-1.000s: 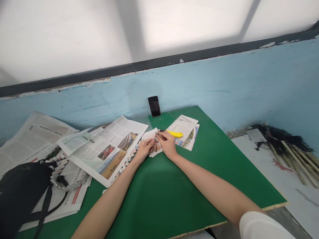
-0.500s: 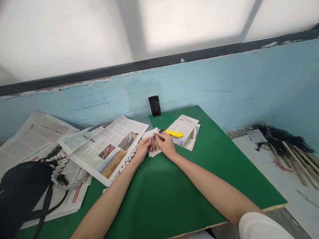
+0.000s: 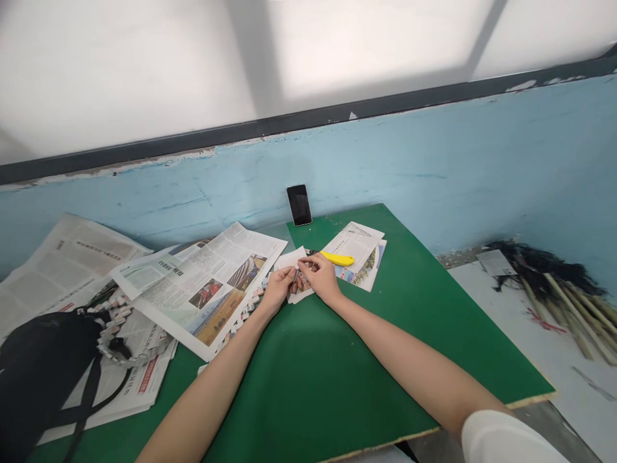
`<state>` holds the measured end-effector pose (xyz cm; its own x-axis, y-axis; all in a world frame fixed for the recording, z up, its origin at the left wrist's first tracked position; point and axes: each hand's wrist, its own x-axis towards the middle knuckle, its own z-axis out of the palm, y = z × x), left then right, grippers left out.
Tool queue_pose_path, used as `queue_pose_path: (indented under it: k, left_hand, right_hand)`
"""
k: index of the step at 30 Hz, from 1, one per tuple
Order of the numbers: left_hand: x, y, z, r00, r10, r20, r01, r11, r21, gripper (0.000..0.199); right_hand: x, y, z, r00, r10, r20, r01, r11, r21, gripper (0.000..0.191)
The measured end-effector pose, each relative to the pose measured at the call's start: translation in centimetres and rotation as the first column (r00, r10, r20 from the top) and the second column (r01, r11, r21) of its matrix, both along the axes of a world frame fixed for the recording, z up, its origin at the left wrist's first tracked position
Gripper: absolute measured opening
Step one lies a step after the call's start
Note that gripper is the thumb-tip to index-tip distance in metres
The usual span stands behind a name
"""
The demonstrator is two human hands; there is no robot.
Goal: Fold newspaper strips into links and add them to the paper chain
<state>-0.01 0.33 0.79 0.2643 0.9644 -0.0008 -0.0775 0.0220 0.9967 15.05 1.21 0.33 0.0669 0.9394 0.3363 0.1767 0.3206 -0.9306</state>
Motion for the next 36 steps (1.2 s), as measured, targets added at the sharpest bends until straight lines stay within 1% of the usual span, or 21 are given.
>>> queue_pose_path:
  k: [7,12,20,27,32,36]
  left_hand:
    - [0.0,0.1,-0.3,1.0,0.011,-0.01,-0.011,1.0,0.008,0.051]
    - [0.1,0.0,-0.3,1.0,0.029,-0.005,-0.028,0.999,0.029,0.049]
    - [0.2,0.0,-0.3,0.999,0.029,-0.041,-0.027,0.998,0.053,0.045]
    - [0.6,-0.3,-0.1,0.995,0.089,-0.041,-0.087,0.995,0.055,0.041]
    - [0.8,-0.4,0.1,0.991,0.122,-0.052,-0.119,0.991,0.062,0.041]
    - [0.6,-0.4,0.0,0.993,0.115,-0.03,-0.112,0.991,0.071,0.04]
  right_hand:
    - [-0.1,-0.1,0.1,1.0,0.005,0.024,-0.004,0.999,-0.05,0.03]
    - [-0.2,0.0,-0.2,0.999,0.036,0.032,-0.033,0.995,-0.099,0.03]
    - [-0.2,0.3,-0.6,0.997,0.051,0.054,-0.048,0.997,-0.057,0.029]
    - [-0.3,0.2,-0.5,0.998,0.047,0.041,-0.046,0.998,-0.034,0.027]
    - [-0.3,-0.3,0.0,0.998,0.057,0.035,-0.058,0.998,0.023,0.023]
    - [-0.2,-0.7,0.5,0.998,0.035,0.052,-0.039,0.996,0.077,0.021]
